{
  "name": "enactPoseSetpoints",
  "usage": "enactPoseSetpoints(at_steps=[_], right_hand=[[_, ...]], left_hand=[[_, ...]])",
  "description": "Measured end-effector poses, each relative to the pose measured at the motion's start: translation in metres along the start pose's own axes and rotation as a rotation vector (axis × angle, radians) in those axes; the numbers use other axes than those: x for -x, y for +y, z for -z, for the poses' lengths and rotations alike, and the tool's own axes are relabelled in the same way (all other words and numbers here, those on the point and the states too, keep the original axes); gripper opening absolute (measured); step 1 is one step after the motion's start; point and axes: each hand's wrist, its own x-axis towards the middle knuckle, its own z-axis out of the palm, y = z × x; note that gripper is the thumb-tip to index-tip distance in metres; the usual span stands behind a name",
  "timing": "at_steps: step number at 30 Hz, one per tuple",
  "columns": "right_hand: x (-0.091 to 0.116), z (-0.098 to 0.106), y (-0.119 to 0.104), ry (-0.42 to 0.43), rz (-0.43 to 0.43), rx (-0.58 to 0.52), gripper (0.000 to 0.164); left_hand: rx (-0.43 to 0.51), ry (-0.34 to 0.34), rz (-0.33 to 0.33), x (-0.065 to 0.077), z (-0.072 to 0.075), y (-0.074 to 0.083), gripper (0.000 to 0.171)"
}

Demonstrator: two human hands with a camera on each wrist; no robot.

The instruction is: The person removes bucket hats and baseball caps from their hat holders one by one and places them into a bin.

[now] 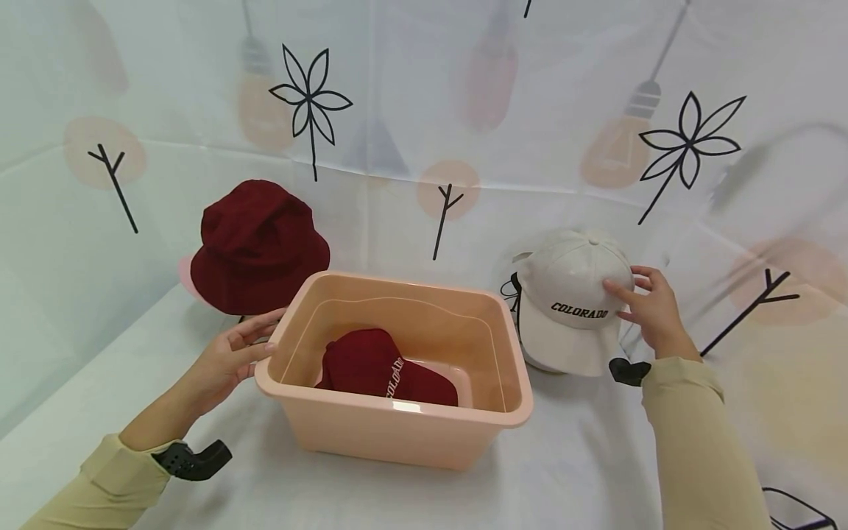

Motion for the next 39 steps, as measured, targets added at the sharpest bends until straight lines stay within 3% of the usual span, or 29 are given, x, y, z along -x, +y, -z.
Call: enactPoseSetpoints(at_steps=[2,7,10,21,39], right_hand=[[0.0,0.0,0.0,0.004,-0.006,-0.025,0.068],[-0.002,-0.001,-0.001,0.046,-0.03,-0.082,0.027],[-0.002,-0.001,-0.003,0.072,-0.045,-0.131,0.015],[-0.002,-0.006,-0.012,0.151,-0.072,-0.318,0.01],[-0.001,0.003,-0.026,0.107,-0.047,-0.435,0.014]], left_hand=[[-0.003,0.002,0.003,0.001,0.0,0.001,0.06],[-0.01,0.01,0.008,0.0,-0.001,0.0,0.06],[-0.011,0.01,0.004,0.001,-0.001,0.0,0.06],[-0.001,0.01,0.006,0.0,0.0,-0.001,0.059],[-0.001,0.015,0.022,0.0,0.0,0.0,0.06]])
